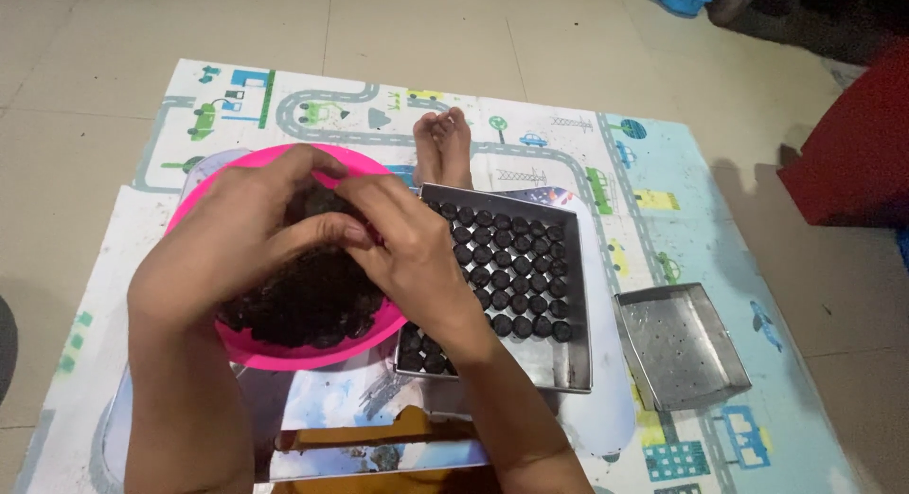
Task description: The person rolls a dark, dough-like mixture into small balls by hand and places them into a metal tray. The person repeatedly takes portions from a pink bowl, shapes them, and arranges them in rows.
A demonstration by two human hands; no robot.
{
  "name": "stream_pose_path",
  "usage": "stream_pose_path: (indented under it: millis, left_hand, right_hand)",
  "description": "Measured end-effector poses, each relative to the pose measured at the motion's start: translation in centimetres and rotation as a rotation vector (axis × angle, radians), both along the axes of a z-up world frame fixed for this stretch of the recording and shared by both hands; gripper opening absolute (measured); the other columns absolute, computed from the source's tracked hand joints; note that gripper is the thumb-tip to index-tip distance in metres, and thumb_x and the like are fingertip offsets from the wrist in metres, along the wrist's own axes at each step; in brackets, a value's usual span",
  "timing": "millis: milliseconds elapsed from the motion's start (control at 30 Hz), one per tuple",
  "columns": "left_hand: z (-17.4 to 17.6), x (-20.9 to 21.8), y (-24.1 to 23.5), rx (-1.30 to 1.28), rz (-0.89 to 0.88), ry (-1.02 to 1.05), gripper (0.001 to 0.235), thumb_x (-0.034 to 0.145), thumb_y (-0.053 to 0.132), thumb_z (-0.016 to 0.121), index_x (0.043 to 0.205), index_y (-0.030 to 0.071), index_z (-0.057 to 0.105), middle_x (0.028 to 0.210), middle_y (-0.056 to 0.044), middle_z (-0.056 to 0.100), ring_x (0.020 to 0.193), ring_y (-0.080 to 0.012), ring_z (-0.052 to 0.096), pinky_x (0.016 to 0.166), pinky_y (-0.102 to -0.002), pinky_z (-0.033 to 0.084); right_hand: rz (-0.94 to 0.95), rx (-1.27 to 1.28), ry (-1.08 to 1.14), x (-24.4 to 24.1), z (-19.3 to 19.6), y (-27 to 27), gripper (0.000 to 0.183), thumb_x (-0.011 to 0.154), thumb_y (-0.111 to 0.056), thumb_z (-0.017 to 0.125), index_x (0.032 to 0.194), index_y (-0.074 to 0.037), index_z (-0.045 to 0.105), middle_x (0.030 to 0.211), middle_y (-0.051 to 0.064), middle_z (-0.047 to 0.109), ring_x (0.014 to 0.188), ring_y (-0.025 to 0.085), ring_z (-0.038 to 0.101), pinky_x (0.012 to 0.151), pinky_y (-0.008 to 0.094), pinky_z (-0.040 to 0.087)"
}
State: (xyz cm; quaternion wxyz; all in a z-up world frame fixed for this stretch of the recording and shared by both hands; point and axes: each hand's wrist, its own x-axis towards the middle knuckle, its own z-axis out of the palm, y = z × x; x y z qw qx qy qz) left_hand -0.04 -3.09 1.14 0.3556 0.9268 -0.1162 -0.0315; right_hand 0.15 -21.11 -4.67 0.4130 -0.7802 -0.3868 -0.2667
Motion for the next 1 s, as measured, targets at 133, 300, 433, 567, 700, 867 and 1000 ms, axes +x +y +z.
stream_pose_path:
  millis: [133,300,433,567,700,867,1000]
  left_hand:
    - [-0.7,0.0,0.2,0.069,-0.114,-0.077,0.035,0.094,0.044,0.062,0.115,0.016,0.062,0.102,-0.004,0.075,0.091,-0.0245,0.07,0.076,-0.038,0.048]
    - [-0.7,0.1,1.0,0.13,-0.093,-0.146,0.034,0.101,0.045,0.052,0.111,0.015,0.064,0.106,-0.005,0.074,0.098,-0.0303,0.066,0.083,-0.043,0.046]
    - [-0.7,-0.2,1.1,0.152,-0.06,-0.143,0.036,0.103,0.046,0.05,0.109,0.014,0.064,0.097,-0.006,0.074,0.089,-0.0316,0.067,0.08,-0.044,0.046]
    - [-0.9,-0.2,0.4,0.087,-0.095,-0.207,0.032,0.102,0.043,0.054,0.11,0.013,0.065,0.105,-0.008,0.074,0.091,-0.0318,0.067,0.082,-0.044,0.046]
    - [-0.1,-0.9,-0.4,0.059,-0.142,-0.103,0.029,0.098,0.045,0.057,0.107,0.019,0.066,0.099,-0.001,0.074,0.087,-0.023,0.07,0.074,-0.041,0.049]
    - [-0.1,-2.0,-1.2,-0.152,-0.448,-0.436,0.024,0.098,0.027,0.057,0.115,0.011,0.064,0.097,-0.004,0.073,0.081,-0.019,0.071,0.07,-0.034,0.056]
    - [-0.7,-2.9,-0.9,-0.222,-0.512,-0.524,0.024,0.098,0.024,0.059,0.115,0.007,0.06,0.101,-0.006,0.073,0.086,-0.0206,0.073,0.076,-0.035,0.058]
  right_hand:
    - [-0.03,-0.007,0.039,-2.2,1.7,-0.3,0.033,0.102,-0.008,0.067,0.131,0.002,0.055,0.124,0.018,0.064,0.116,0.031,0.066,0.105,0.039,0.052]
    - [-0.309,-1.274,0.786,-4.2,7.6,0.5,0.03,0.106,-0.03,0.035,0.114,-0.015,0.061,0.096,0.003,0.072,0.08,0.028,0.073,0.063,0.048,0.061]
    - [-0.275,-1.026,0.727,-5.8,8.2,0.8,0.024,0.102,-0.022,0.043,0.114,-0.014,0.062,0.1,0.004,0.071,0.084,0.026,0.073,0.067,0.043,0.061]
    - [-0.272,-0.775,0.668,-7.5,8.5,0.3,0.022,0.097,-0.014,0.05,0.115,-0.013,0.063,0.103,0.005,0.07,0.088,0.025,0.073,0.07,0.039,0.061]
    - [-0.272,-0.523,0.589,-9.0,8.5,0.0,0.025,0.092,-0.007,0.058,0.116,-0.012,0.063,0.107,0.006,0.07,0.092,0.023,0.072,0.074,0.034,0.06]
    - [-0.269,-0.213,0.506,-11.0,8.3,-0.4,0.033,0.087,0.003,0.067,0.117,-0.01,0.065,0.111,0.007,0.069,0.097,0.021,0.072,0.079,0.029,0.06]
    - [-0.26,0.025,0.411,-11.1,8.9,-0.5,0.042,0.082,0.01,0.075,0.118,-0.009,0.065,0.115,0.008,0.068,0.101,0.019,0.072,0.083,0.024,0.059]
